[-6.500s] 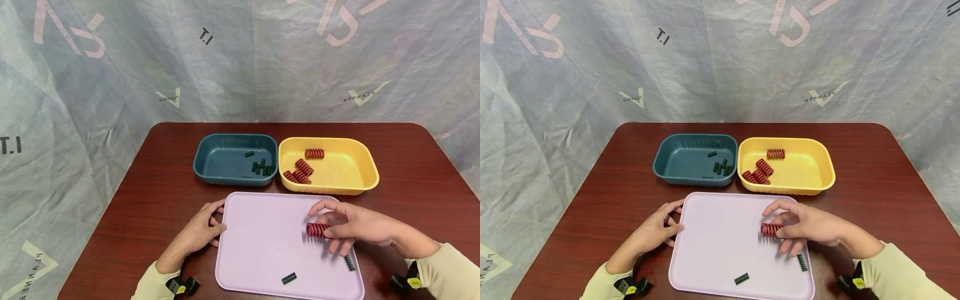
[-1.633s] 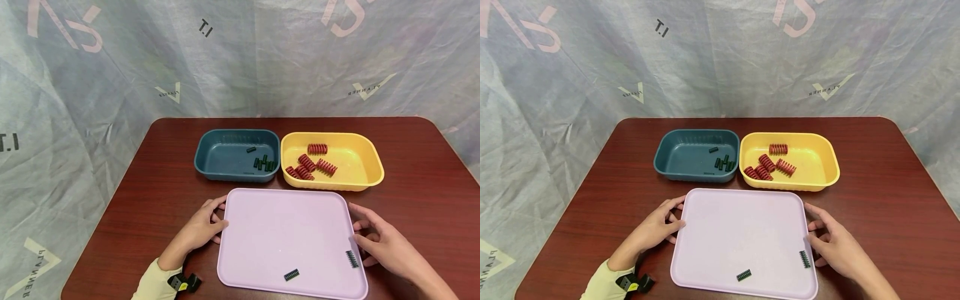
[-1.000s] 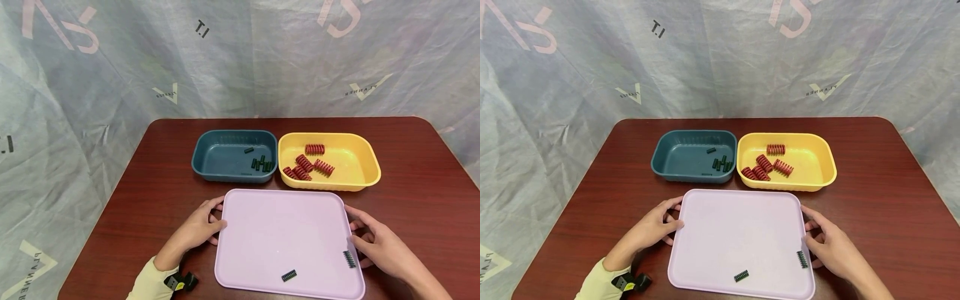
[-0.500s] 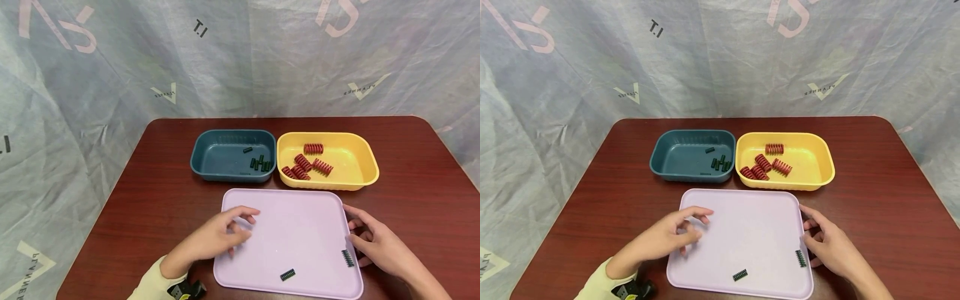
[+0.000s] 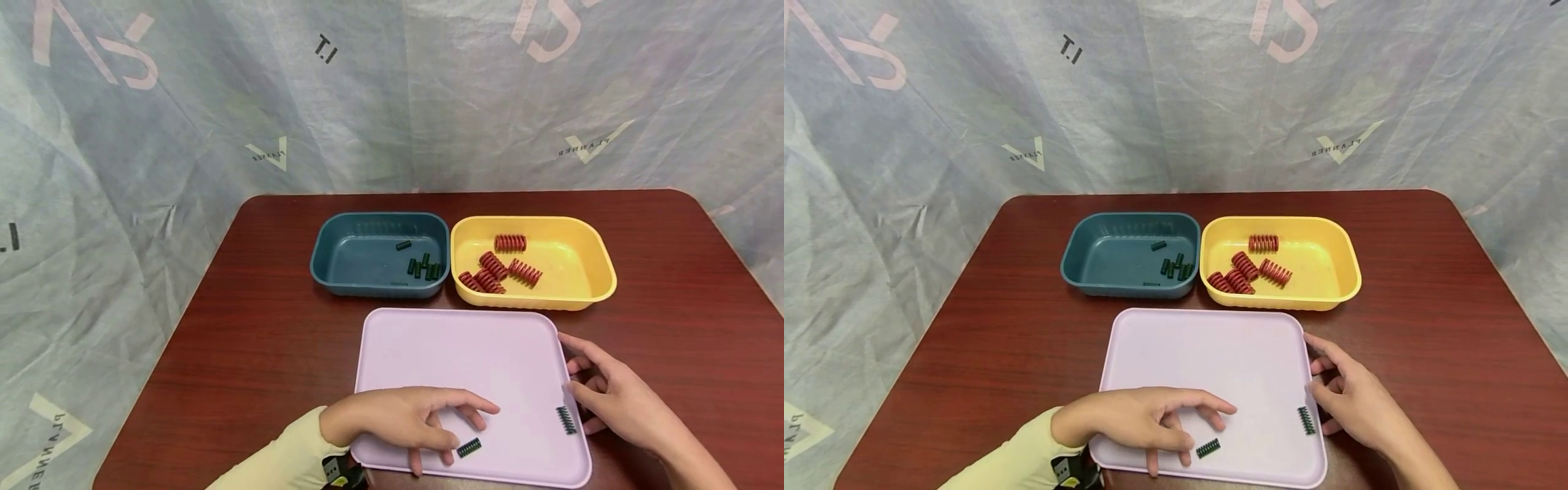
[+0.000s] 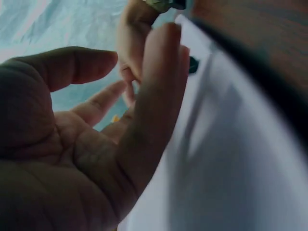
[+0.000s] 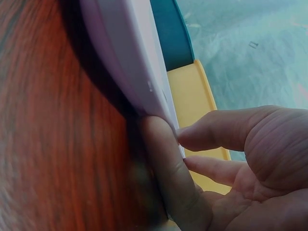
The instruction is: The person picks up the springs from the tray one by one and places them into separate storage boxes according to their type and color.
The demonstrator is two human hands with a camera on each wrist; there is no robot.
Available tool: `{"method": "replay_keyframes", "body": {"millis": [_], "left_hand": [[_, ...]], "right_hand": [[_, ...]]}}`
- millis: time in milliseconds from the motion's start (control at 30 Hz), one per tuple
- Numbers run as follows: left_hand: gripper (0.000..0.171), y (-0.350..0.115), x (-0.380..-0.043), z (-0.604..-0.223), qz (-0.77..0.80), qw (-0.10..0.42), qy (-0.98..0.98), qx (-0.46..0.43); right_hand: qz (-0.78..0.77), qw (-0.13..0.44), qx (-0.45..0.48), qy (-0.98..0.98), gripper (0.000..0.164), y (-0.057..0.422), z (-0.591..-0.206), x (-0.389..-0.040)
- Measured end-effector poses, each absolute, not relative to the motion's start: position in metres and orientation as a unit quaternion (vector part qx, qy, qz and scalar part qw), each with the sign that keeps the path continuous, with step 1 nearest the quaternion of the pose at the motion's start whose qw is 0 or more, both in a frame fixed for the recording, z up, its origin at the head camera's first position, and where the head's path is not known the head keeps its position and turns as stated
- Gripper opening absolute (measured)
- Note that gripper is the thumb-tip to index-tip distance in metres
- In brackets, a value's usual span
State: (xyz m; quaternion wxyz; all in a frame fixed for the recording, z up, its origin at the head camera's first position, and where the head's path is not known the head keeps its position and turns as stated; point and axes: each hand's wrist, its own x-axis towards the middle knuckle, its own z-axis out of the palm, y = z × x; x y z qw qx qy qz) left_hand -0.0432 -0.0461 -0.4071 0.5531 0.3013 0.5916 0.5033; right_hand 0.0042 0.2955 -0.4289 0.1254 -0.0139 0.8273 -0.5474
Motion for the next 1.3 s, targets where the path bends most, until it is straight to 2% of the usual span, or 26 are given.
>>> {"method": "replay_keyframes", "body": {"millis": [200,567,700,867,967,1100,1300], "left_hand": [[0.059,-0.037,-0.044,-0.414,0.490,0.580,0.578,0.298],[0.053,-0.033,-0.044,-0.415,0.515,0.577,0.582,0.253],[0.049,-0.034,-0.044,-0.414,0.505,0.536,0.620,0.271],[0.047,-0.039,-0.043,-0.411,0.477,0.424,0.711,0.295],[0.046,-0.042,-0.043,-0.409,0.458,0.378,0.750,0.292],[0.047,-0.048,-0.045,-0.406,0.467,0.375,0.746,0.292],[0.053,-0.059,-0.052,-0.399,0.532,0.411,0.694,0.259]], "right_hand": [[-0.546,0.126,-0.012,0.828,0.068,0.295,-0.429,0.004],[-0.542,0.123,-0.016,0.831,0.068,0.296,-0.428,0.006],[-0.540,0.128,-0.014,0.832,0.068,0.296,-0.428,0.006],[-0.540,0.126,-0.017,0.832,0.067,0.296,-0.429,0.006],[-0.538,0.121,-0.020,0.834,0.067,0.296,-0.430,0.006],[-0.540,0.125,-0.017,0.832,0.067,0.296,-0.429,0.005],[-0.541,0.131,-0.013,0.831,0.067,0.296,-0.428,0.005]]}}
